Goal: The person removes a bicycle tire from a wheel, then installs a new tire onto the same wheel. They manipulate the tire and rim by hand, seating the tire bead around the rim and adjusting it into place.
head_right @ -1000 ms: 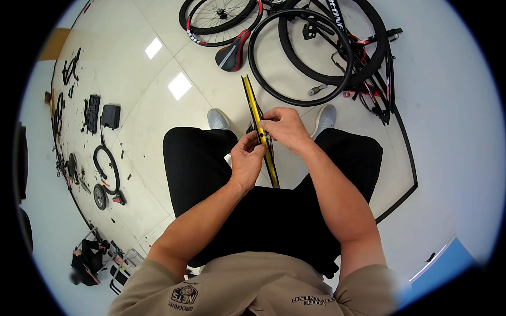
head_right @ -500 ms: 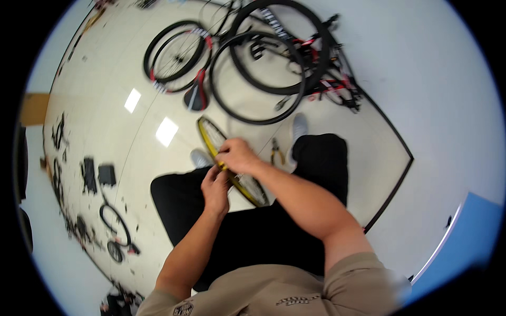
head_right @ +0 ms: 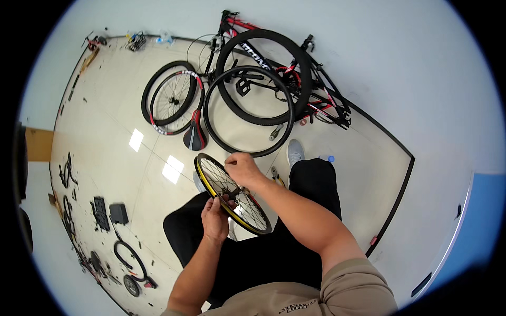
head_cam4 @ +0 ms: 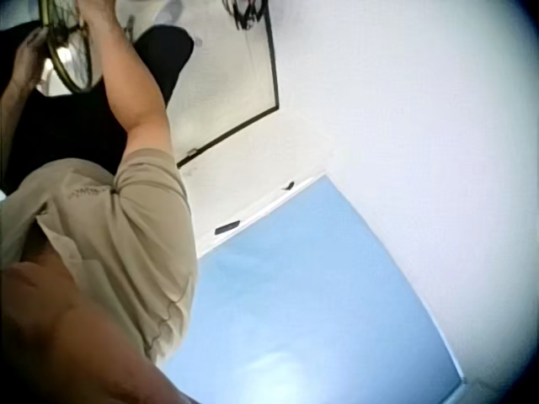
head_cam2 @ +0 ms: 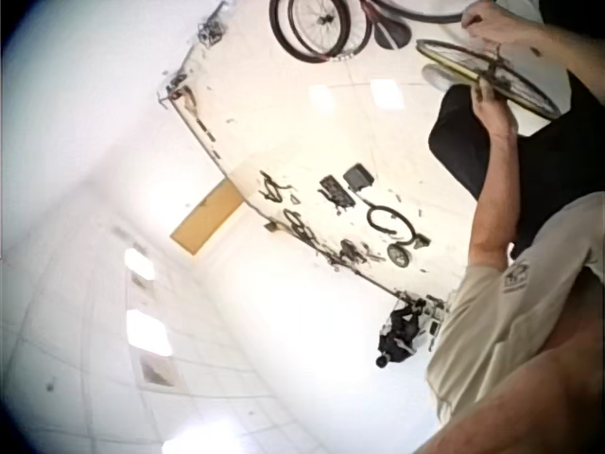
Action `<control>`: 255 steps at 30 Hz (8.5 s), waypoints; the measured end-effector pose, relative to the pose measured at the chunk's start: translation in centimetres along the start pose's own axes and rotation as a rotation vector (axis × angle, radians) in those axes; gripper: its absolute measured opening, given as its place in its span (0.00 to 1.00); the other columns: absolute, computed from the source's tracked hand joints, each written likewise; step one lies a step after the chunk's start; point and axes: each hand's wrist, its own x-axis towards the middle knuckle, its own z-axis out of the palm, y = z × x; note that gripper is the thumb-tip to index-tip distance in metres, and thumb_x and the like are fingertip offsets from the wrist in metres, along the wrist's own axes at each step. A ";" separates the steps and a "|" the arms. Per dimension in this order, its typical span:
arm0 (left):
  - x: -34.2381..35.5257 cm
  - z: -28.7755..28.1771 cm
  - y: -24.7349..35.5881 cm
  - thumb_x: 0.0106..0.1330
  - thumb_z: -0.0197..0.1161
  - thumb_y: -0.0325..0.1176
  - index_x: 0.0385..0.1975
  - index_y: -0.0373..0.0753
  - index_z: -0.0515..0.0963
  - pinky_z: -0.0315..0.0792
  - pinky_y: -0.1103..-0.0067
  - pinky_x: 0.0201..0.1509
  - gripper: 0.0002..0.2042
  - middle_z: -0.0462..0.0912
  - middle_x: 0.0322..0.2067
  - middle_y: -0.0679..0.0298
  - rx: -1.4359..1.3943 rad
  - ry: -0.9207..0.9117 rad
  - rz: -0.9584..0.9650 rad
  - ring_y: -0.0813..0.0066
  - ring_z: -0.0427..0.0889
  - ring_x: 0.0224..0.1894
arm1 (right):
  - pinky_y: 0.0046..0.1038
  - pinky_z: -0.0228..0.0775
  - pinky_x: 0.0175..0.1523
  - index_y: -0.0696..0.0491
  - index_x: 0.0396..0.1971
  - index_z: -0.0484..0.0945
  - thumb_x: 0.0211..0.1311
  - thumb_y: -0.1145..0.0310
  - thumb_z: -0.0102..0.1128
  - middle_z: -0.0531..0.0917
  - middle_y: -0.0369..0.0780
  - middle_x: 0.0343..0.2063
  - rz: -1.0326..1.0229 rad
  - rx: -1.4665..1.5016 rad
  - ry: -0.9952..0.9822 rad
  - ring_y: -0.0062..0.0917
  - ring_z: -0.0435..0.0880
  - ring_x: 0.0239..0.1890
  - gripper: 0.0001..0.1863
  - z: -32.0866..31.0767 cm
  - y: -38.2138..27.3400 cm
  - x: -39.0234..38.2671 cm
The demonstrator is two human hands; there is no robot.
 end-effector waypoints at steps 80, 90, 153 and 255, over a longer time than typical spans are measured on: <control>3.4 -1.5 -1.2 0.77 0.52 0.34 0.52 0.33 0.72 0.77 0.72 0.48 0.12 0.79 0.41 0.60 -0.238 -0.218 -0.008 0.69 0.79 0.39 | 0.22 0.62 0.28 0.59 0.41 0.81 0.64 0.67 0.62 0.76 0.31 0.22 -0.161 -0.064 0.087 0.13 0.70 0.22 0.12 1.5 -0.6 -7.1; 2.4 0.9 0.2 0.78 0.51 0.32 0.57 0.33 0.71 0.77 0.71 0.52 0.14 0.79 0.44 0.61 -0.308 -0.290 -0.047 0.69 0.80 0.43 | 0.20 0.65 0.26 0.56 0.33 0.80 0.68 0.67 0.60 0.79 0.32 0.22 -0.028 0.238 -0.071 0.15 0.73 0.20 0.08 2.0 -2.7 -7.4; 3.4 1.4 -0.1 0.69 0.66 0.38 0.54 0.27 0.75 0.78 0.77 0.42 0.22 0.81 0.41 0.59 -0.038 -0.103 0.075 0.75 0.82 0.38 | 0.20 0.69 0.31 0.59 0.45 0.84 0.72 0.63 0.59 0.80 0.32 0.24 -0.047 -0.092 0.015 0.14 0.75 0.25 0.14 2.0 0.8 -7.4; -26.9 10.7 23.0 0.74 0.39 0.28 0.60 0.20 0.64 0.61 0.81 0.24 0.20 0.64 0.30 0.63 0.090 -0.545 0.582 0.78 0.63 0.24 | 0.29 0.69 0.25 0.54 0.30 0.81 0.70 0.47 0.56 0.80 0.37 0.22 0.074 0.824 0.106 0.23 0.77 0.20 0.23 -3.7 0.6 -2.5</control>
